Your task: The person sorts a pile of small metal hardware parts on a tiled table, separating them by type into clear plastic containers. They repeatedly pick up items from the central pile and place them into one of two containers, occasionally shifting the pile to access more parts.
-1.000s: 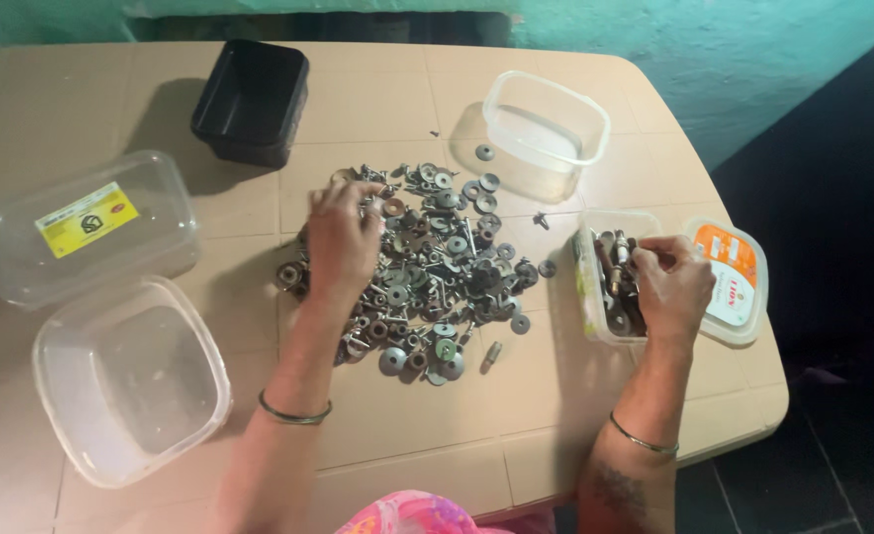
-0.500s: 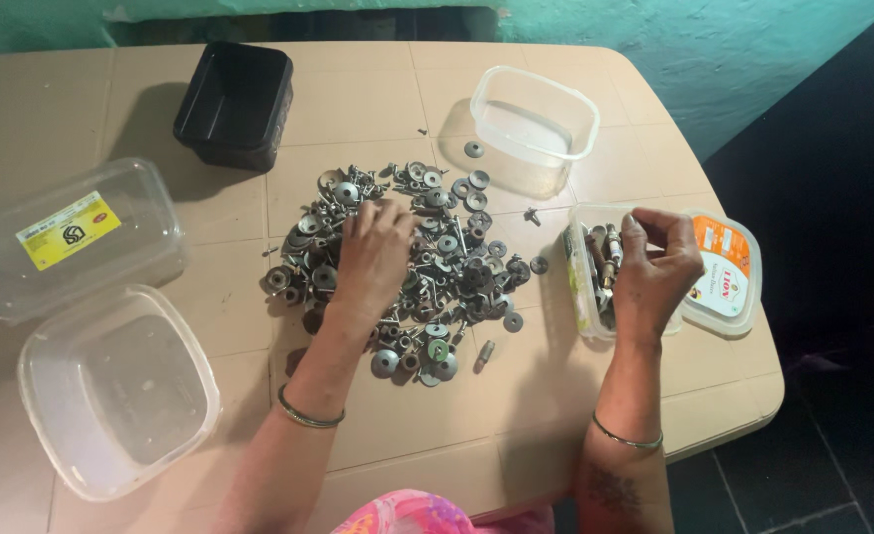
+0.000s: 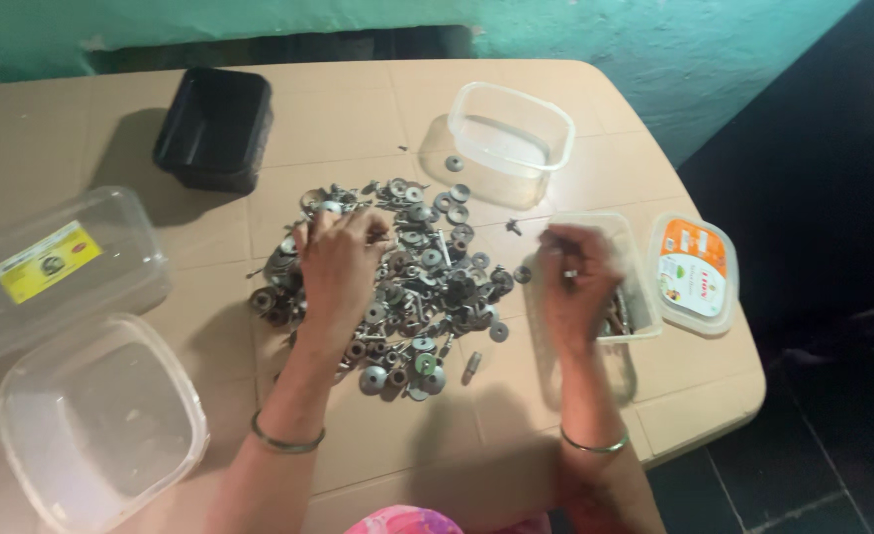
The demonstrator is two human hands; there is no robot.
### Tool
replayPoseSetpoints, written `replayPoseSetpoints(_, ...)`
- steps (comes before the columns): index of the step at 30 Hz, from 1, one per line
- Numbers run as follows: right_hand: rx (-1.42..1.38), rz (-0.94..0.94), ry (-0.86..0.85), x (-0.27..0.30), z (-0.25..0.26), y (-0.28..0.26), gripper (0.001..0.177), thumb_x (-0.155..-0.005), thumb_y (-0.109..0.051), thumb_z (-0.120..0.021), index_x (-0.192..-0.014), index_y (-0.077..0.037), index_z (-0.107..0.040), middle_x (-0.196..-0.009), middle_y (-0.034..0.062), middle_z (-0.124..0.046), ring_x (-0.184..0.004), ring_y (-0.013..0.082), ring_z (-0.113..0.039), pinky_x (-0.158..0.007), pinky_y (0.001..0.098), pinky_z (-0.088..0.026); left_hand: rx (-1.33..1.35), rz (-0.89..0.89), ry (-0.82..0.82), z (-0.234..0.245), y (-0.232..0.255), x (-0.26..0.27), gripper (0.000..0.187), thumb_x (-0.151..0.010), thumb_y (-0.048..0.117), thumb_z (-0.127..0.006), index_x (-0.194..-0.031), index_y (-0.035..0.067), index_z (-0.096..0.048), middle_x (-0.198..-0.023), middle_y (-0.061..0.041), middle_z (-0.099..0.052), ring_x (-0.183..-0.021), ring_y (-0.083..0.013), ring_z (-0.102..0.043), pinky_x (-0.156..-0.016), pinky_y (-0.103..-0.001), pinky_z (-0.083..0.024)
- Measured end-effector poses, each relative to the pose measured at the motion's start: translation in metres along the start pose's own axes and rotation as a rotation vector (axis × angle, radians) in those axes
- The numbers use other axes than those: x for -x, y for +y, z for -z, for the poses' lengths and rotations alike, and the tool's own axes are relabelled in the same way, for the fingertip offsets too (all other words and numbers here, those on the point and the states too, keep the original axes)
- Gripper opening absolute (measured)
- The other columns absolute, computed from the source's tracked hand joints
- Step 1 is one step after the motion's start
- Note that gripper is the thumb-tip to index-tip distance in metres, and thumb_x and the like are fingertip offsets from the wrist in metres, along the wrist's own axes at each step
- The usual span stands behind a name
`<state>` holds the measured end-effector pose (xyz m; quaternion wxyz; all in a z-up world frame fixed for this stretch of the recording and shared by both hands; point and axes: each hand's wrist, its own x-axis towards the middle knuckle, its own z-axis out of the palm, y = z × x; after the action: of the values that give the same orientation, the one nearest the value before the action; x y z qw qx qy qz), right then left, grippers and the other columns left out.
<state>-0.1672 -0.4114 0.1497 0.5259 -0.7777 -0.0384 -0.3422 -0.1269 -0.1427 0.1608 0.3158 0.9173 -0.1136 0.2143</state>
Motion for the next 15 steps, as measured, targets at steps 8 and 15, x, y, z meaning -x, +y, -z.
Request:
replayPoseSetpoints(8, -0.056, -0.27, -0.354, 0.01, -0.026, -0.035, 0.029, -0.103, -0.021, -0.063, -0.125, -0.002, -0.065, -0.098, 0.0061, -0.077, -0.086, 0.0075, -0.071, -0.069, 0.0211, -0.058, 0.713, 0.093, -0.223, -0.003, 0.045, 0.0, 0.022, -0.085, 0.005, -0.079, -0.105, 0.006, -0.07, -0.094, -0.006, -0.08, -0.084, -0.0129, -0.078, -0.074, -0.029, -0.06)
replayPoseSetpoints(15, -0.406, -0.301, -0.502, 0.006, -0.021, -0.023, 0.028, -0.103, -0.015, -0.066, -0.125, 0.003, -0.066, -0.108, 0.0071, -0.074, -0.092, 0.0085, -0.07, -0.074, 0.0237, -0.059, 0.779, 0.07, -0.273, -0.012, 0.063, 0.01, 0.027, -0.082, -0.005, -0.074, -0.107, 0.003, -0.068, -0.097, -0.008, -0.079, -0.088, -0.0149, -0.078, -0.077, -0.029, -0.063)
